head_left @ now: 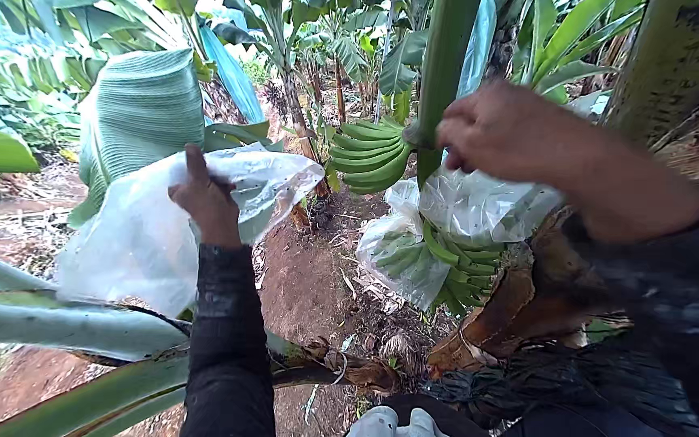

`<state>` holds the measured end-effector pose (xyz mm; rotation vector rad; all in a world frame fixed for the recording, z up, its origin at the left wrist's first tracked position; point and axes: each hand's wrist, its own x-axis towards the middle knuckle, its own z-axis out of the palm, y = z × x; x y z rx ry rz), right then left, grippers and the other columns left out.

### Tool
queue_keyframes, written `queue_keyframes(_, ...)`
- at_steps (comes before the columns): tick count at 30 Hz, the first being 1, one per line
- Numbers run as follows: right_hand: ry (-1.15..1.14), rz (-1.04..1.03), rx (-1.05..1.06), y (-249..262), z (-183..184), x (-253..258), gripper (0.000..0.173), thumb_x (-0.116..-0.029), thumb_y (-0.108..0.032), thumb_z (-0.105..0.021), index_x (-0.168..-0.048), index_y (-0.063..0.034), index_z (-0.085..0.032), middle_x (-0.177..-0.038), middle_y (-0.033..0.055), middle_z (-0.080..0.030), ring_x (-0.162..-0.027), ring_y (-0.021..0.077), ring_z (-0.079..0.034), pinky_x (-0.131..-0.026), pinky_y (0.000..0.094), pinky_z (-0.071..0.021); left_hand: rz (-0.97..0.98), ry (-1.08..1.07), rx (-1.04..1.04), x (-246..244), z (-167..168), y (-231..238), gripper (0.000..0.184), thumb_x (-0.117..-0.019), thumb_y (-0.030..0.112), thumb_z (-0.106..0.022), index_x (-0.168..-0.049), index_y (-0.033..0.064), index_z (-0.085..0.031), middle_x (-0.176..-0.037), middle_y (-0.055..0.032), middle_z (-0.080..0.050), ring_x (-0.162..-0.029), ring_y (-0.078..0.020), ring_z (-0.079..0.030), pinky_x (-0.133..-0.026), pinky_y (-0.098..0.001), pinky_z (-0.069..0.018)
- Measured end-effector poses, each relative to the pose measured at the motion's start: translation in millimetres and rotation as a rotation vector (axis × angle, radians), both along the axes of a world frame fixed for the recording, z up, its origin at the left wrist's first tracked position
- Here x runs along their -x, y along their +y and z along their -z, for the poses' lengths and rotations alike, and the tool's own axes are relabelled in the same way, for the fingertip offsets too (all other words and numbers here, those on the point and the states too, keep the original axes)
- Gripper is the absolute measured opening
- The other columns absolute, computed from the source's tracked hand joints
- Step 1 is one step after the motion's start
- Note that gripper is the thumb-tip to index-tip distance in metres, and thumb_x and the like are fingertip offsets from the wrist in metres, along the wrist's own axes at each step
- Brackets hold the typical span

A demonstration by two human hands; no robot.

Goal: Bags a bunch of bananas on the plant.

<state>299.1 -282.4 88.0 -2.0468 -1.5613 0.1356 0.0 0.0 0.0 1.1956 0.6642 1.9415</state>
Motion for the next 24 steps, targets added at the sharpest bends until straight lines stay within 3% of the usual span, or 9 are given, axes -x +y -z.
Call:
queue_keyframes(2, -0.187, 0.182, 0.093, 18.1, -14.6, -34.0, 0.034, -0.1047, -0.024, -0.045, -0.107, 0.0022, -0.066, -0.096, 0.0258, -0.070, -0.089, 0.0453, -0.069, -0.076, 0.0702, -0.0510, 0.027, 0.108, 0.093, -31.3, -13.5, 30.4, 0.043, -0.0993, 0.040, -0.068, -0.117, 0.0041, -0.052, -0.074, -0.0034, -0.064, -0.056, -0.0158, -0.063, -0.053, -0.0366, -0.0587)
queue_keyframes(4, -0.298, 0.288, 0.170, 37.0, -21.3, -55.2, 0.029, -0.1011, -0.018, -0.055, -0.098, 0.0096, -0.062, -0.101, 0.0352, -0.063, -0.099, 0.0551, -0.062, -0.078, 0.0747, -0.0451, 0.098, 0.174, 0.164, -70.5, -26.0, 53.2, 0.055, -0.1012, 0.045, -0.063, -0.127, -0.0007, -0.049, -0.085, -0.0109, -0.067, -0.065, -0.0214, -0.069, -0.062, -0.0424, -0.0630)
queue_keyframes(6, -0.326, 0.333, 0.193, 60.2, -17.0, -76.8, 0.035, -0.0979, -0.019, -0.063, -0.104, 0.0150, -0.060, -0.111, 0.0402, -0.060, -0.109, 0.0588, -0.059, -0.083, 0.0770, -0.0444, 0.175, 0.236, 0.167, -113.0, -36.4, 64.7, 0.061, -0.1032, 0.044, -0.060, -0.137, -0.0034, -0.044, -0.100, -0.0178, -0.069, -0.075, -0.0252, -0.073, -0.069, -0.0443, -0.0650)
queue_keyframes(9, -0.299, 0.349, 0.134, 100.5, -2.8, -112.5, 0.046, -0.0979, -0.029, -0.066, -0.109, 0.0142, -0.059, -0.115, 0.0394, -0.060, -0.112, 0.0571, -0.059, -0.086, 0.0745, -0.0468, 0.361, 0.289, 0.189, -170.9, -52.9, 59.5, 0.060, -0.1089, 0.040, -0.050, -0.149, -0.0022, -0.035, -0.116, -0.0216, -0.065, -0.087, -0.0248, -0.072, -0.077, -0.0401, -0.0626)
queue_keyframes(11, -0.232, 0.338, 0.132, 121.6, 7.2, -125.9, 0.053, -0.0978, -0.032, -0.066, -0.117, 0.0165, -0.057, -0.120, 0.0401, -0.059, -0.115, 0.0566, -0.059, -0.090, 0.0737, -0.0467, 0.510, 0.252, 0.193, -202.5, -60.2, 65.9, 0.061, -0.1090, 0.040, -0.050, -0.150, -0.0016, -0.030, -0.123, -0.0218, -0.063, -0.093, -0.0259, -0.073, -0.081, -0.0404, -0.0633)
queue_keyframes(14, -0.094, 0.350, 0.084, 143.0, 27.5, -136.9, 0.058, -0.0886, -0.031, -0.072, -0.119, 0.0155, -0.057, -0.115, 0.0375, -0.062, -0.109, 0.0534, -0.063, -0.087, 0.0733, -0.0485, 0.683, 0.142, 0.172, -237.8, -74.8, 57.0, 0.055, -0.1088, 0.036, -0.051, -0.146, -0.0002, -0.033, -0.121, -0.0212, -0.065, -0.096, -0.0296, -0.074, -0.081, -0.0442, -0.0643)
queue_keyframes(20, 0.108, 0.219, 0.012, 168.6, 63.0, -144.3, 0.062, -0.0911, -0.024, -0.074, -0.136, 0.0118, -0.048, -0.126, 0.0339, -0.060, -0.116, 0.0479, -0.061, -0.096, 0.0673, -0.0475, 0.921, 0.013, 0.153, -244.7, -83.8, 4.7, 0.046, -0.1089, 0.029, -0.052, -0.141, -0.0021, -0.040, -0.116, -0.0218, -0.069, -0.099, -0.0319, -0.074, -0.087, -0.0450, -0.0635)
queue_keyframes(22, 0.264, 0.193, -0.073, 175.0, 76.5, -141.7, 0.077, -0.0926, -0.024, -0.073, -0.148, 0.0090, -0.031, -0.135, 0.0321, -0.055, -0.124, 0.0430, -0.058, -0.103, 0.0601, -0.0471, 0.985, 0.020, 0.158, -239.1, -80.9, -8.5, 0.045, -0.1097, 0.029, -0.050, -0.140, -0.0033, -0.043, -0.116, -0.0221, -0.070, -0.101, -0.0327, -0.074, -0.089, -0.0454, -0.0628)
queue_keyframes(24, 0.399, 0.174, -0.203, 192.4, 91.9, -147.7, 0.081, -0.0941, -0.027, -0.074, -0.152, 0.0063, -0.026, -0.138, 0.0285, -0.055, -0.127, 0.0371, -0.058, -0.106, 0.0541, -0.0484, 1.047, 0.031, 0.153, -232.4, -78.8, -22.0, 0.043, -0.1103, 0.029, -0.048, -0.138, -0.0040, -0.044, -0.115, -0.0233, -0.071, -0.102, -0.0342, -0.074, -0.092, -0.0464, -0.0622)
